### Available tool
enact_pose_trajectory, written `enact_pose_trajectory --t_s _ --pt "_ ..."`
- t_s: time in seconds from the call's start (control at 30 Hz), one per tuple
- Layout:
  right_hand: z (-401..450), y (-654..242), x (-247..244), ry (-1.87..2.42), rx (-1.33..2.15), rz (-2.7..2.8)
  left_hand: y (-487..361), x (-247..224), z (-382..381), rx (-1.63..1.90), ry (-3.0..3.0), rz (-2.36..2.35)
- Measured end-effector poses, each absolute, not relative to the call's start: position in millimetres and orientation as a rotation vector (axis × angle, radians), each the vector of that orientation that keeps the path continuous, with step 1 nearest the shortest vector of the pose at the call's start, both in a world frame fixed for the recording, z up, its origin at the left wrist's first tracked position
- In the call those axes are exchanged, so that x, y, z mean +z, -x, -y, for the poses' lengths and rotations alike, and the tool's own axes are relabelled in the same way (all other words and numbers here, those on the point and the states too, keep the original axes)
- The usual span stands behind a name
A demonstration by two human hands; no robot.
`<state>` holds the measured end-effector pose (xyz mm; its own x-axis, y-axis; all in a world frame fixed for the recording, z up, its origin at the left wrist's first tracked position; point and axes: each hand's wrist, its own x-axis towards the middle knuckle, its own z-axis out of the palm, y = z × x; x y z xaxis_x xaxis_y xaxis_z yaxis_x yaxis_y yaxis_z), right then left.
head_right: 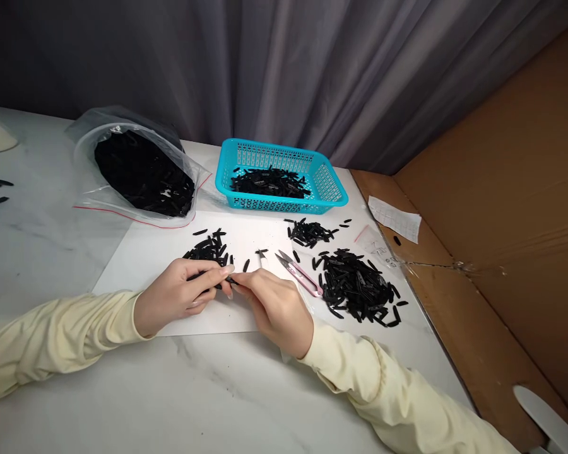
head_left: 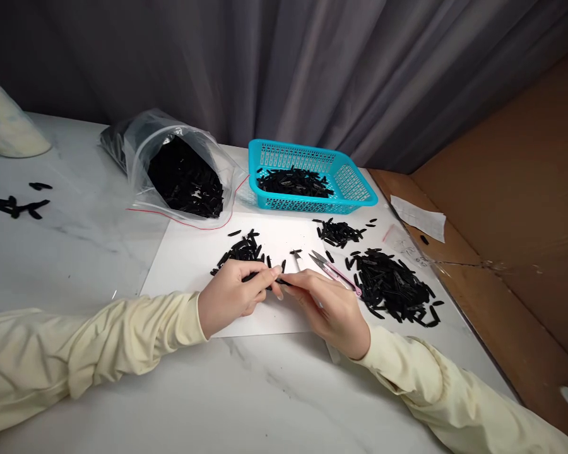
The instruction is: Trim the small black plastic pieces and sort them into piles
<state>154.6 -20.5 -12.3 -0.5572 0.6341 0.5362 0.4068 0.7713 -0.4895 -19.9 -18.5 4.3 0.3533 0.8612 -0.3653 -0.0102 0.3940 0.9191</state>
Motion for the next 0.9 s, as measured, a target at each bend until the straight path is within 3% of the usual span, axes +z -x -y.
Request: enact_pose_trajectory --t_s 0.5,0.9 --pt "25.2 -151.8 -15.8 0.751 0.232 2.069 19.9 4.3 18.1 0.686 -0.983 -1.027" --pt "28.2 -152.5 -9.8 0.771 0.554 2.120 21.5 4.4 16.8 0.663 -0.956 -0.985"
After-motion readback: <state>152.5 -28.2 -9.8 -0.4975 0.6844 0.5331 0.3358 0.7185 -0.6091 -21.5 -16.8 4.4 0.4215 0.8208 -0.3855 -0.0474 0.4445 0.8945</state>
